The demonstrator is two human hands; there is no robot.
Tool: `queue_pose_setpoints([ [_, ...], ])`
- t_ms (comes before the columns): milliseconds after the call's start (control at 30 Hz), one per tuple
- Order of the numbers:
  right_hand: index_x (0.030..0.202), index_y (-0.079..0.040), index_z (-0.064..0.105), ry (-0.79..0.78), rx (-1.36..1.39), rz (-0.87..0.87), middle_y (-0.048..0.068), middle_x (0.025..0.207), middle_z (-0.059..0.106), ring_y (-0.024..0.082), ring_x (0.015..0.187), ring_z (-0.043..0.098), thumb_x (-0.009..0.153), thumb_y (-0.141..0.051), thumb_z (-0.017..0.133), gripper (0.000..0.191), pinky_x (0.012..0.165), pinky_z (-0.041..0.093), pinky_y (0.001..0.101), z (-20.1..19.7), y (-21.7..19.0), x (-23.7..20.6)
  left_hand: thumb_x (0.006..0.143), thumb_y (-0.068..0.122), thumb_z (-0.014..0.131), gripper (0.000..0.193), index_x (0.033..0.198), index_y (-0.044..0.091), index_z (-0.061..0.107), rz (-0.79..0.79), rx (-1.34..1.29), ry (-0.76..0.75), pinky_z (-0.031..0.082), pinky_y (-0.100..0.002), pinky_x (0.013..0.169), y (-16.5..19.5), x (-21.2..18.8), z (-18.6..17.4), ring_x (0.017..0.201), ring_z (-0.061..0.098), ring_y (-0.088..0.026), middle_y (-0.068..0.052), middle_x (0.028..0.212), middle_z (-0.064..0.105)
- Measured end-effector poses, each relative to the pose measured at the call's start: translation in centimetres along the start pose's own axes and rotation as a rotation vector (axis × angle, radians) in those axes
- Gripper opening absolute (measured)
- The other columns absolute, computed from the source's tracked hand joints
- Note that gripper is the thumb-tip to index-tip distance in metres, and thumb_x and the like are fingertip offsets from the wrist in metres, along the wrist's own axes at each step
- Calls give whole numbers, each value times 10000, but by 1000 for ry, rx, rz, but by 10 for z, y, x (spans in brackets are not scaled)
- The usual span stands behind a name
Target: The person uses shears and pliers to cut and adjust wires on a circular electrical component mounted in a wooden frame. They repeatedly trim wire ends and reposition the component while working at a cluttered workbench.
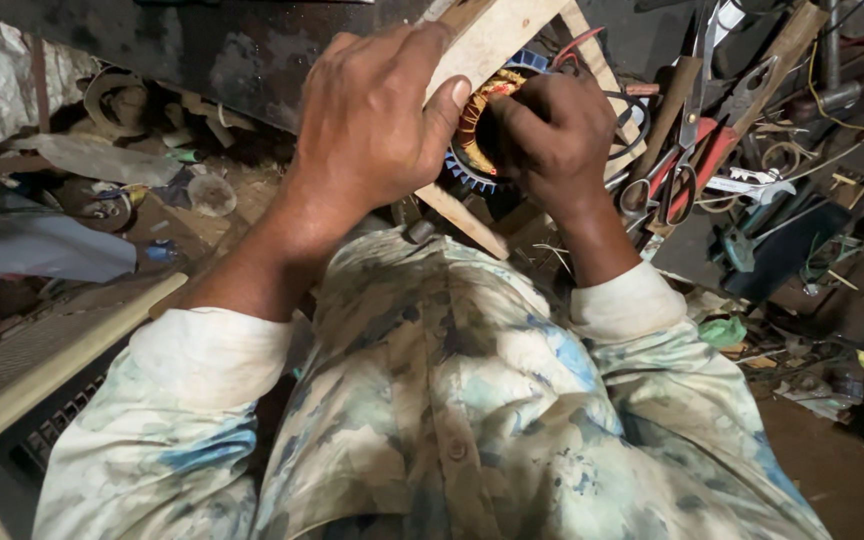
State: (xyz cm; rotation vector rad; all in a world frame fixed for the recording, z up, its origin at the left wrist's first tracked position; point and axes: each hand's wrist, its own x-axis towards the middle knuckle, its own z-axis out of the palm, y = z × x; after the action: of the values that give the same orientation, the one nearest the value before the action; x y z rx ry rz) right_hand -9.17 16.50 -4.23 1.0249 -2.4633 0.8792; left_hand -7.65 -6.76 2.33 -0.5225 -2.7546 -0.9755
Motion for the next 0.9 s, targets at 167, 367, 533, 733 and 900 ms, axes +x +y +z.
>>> queue_pose_setpoints([
  [167, 1048, -73, 715, -14, -33, -34, 86, 954, 642, 286, 814, 631, 857, -139, 813, 224, 684, 457, 423, -1, 2, 2, 1075, 260, 661, 292, 1219, 6, 640, -1, 1, 16, 481, -492, 828, 1, 0, 0, 960, 687, -385, -175, 1056, 710],
  [367, 1019, -71, 704, -107, -35, -6, 80, 908, 605, 288, 783, 605, 805, -112, 828, 251, 659, 450, 416, -7, 9, 0, 1070, 252, 671, 306, 1231, -6, 639, -6, -3, -3, 483, -495, 816, 1, 2, 0, 923, 684, -391, -179, 1035, 710],
  [533, 985, -59, 661, -107, 7, 35, 108, 931, 577, 311, 844, 603, 771, -46, 847, 283, 710, 474, 437, -7, 10, -5, 1032, 228, 660, 323, 1245, -14, 637, -2, 4, 2, 480, -494, 798, 0, 3, 0, 896, 685, -382, -182, 1025, 709],
  [733, 1041, -68, 672, -78, 56, 145, 106, 1009, 616, 313, 903, 643, 876, -105, 858, 251, 766, 510, 416, -6, 4, -4, 1058, 248, 671, 314, 1233, -10, 640, -5, -9, -2, 483, -495, 814, 0, 1, -1, 926, 686, -390, -184, 1034, 705],
  [900, 1055, -99, 737, -77, 14, 83, 89, 945, 622, 300, 822, 630, 870, -108, 846, 215, 705, 487, 419, -4, 4, 3, 1053, 239, 640, 296, 1206, -15, 634, -2, -14, -6, 480, -492, 823, 0, 0, -1, 948, 692, -380, -182, 1052, 704],
])
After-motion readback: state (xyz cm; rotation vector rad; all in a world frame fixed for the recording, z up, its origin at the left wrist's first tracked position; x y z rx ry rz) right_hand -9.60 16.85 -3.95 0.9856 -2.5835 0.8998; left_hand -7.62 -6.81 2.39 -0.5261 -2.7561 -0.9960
